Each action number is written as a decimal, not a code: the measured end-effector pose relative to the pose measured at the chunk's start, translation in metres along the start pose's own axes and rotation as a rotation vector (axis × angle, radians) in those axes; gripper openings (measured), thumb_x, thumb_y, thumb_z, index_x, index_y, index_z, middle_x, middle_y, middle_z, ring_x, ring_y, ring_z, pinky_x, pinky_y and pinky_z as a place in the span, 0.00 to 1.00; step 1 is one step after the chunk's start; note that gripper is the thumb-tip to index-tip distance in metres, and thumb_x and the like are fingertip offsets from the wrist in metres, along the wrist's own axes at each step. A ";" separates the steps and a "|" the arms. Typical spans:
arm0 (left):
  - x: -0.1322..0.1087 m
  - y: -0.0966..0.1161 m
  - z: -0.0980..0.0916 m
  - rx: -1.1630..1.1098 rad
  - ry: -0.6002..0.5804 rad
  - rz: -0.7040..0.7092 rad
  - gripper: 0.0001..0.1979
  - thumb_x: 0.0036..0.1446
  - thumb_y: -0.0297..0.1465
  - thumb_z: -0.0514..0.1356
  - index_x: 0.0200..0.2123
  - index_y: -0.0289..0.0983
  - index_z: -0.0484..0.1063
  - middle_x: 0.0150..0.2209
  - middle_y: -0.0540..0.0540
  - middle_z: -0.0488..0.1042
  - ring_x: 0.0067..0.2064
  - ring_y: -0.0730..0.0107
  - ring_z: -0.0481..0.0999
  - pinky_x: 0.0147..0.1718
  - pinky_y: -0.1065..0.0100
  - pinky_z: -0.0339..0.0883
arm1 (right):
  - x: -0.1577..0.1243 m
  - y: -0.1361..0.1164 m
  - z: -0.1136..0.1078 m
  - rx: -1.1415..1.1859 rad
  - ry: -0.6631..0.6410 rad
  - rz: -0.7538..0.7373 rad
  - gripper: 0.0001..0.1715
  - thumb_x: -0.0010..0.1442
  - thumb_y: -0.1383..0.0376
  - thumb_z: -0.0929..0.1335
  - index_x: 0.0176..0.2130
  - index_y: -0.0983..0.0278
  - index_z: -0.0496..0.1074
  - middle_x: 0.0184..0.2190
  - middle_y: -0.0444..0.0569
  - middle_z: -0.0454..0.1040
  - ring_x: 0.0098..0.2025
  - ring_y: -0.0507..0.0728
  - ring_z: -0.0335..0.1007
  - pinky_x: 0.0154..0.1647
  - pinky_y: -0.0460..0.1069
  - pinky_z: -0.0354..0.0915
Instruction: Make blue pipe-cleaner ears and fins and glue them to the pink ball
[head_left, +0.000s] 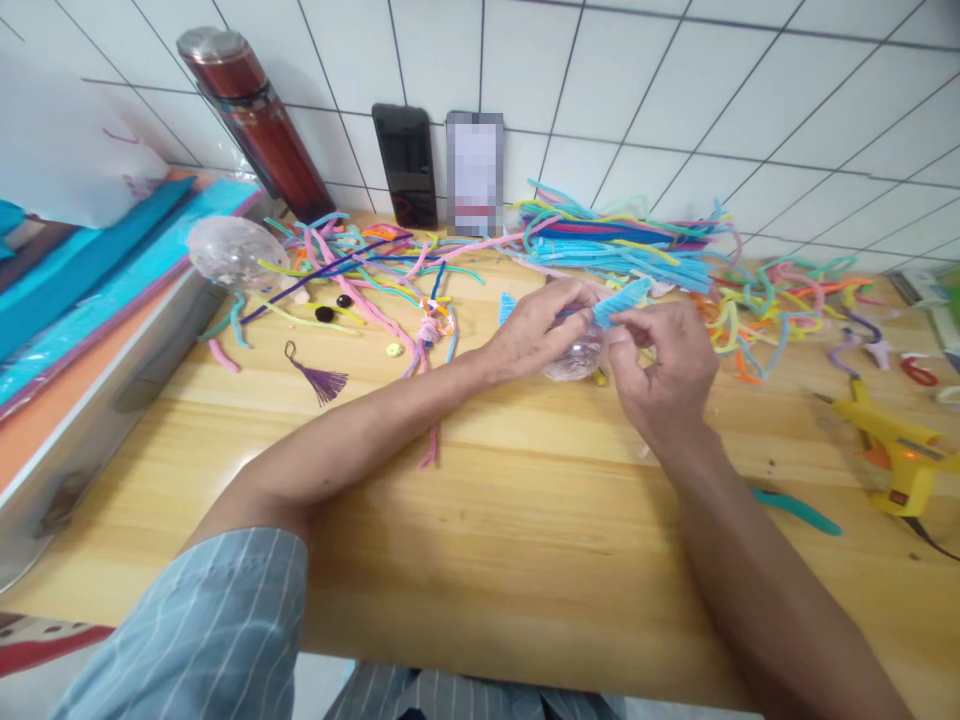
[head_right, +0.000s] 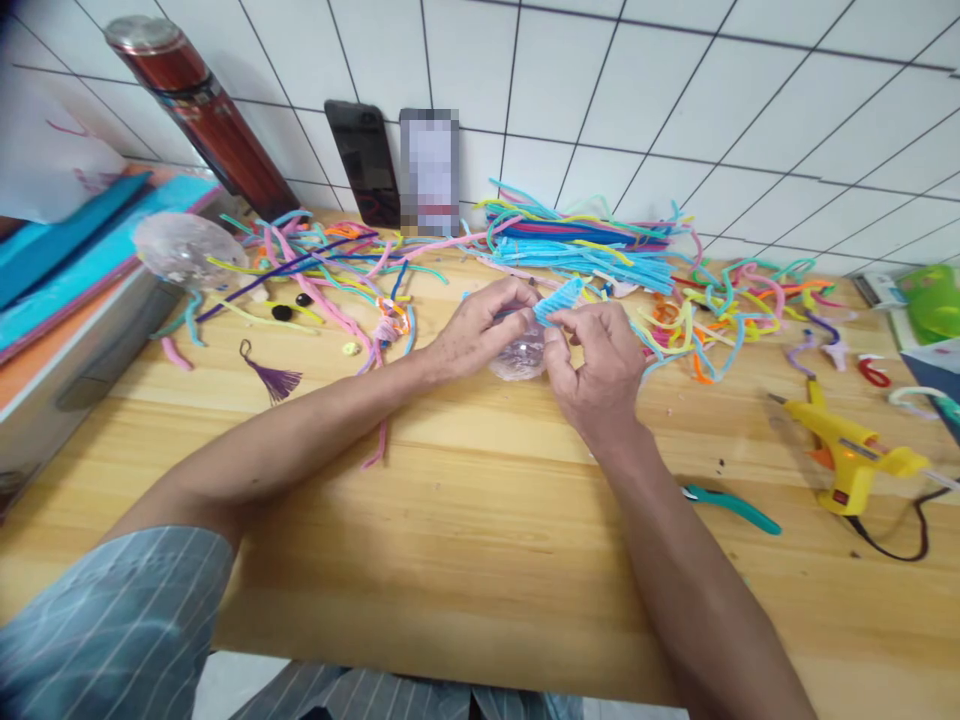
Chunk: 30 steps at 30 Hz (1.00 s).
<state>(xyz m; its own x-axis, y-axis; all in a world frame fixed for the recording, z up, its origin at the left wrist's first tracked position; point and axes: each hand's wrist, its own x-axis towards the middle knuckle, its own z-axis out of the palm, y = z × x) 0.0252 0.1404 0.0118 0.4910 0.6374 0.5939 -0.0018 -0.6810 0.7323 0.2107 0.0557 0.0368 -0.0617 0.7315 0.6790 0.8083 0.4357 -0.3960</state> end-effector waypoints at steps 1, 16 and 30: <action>0.000 0.000 0.000 0.005 0.002 0.000 0.12 0.73 0.37 0.56 0.46 0.37 0.76 0.50 0.41 0.83 0.52 0.61 0.80 0.57 0.58 0.74 | 0.000 0.000 0.000 -0.004 -0.008 -0.003 0.09 0.71 0.61 0.69 0.46 0.53 0.81 0.39 0.53 0.78 0.43 0.65 0.77 0.48 0.62 0.74; 0.001 0.002 0.000 0.020 0.003 0.016 0.11 0.72 0.36 0.56 0.45 0.38 0.76 0.48 0.41 0.83 0.52 0.59 0.81 0.58 0.57 0.74 | 0.000 -0.002 0.000 -0.039 0.028 -0.032 0.11 0.71 0.64 0.69 0.35 0.54 0.77 0.33 0.51 0.77 0.39 0.63 0.77 0.44 0.60 0.72; 0.004 0.007 -0.001 -0.018 0.023 -0.018 0.11 0.69 0.38 0.60 0.43 0.37 0.76 0.48 0.41 0.84 0.51 0.61 0.82 0.56 0.59 0.75 | -0.003 0.031 0.016 0.287 0.078 0.272 0.04 0.65 0.59 0.74 0.38 0.55 0.78 0.36 0.46 0.80 0.39 0.60 0.77 0.46 0.59 0.76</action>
<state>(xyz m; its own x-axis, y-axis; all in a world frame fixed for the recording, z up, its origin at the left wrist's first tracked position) 0.0263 0.1381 0.0197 0.4708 0.6575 0.5882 -0.0095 -0.6629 0.7486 0.2269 0.0756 0.0122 0.1858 0.8032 0.5661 0.5920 0.3683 -0.7168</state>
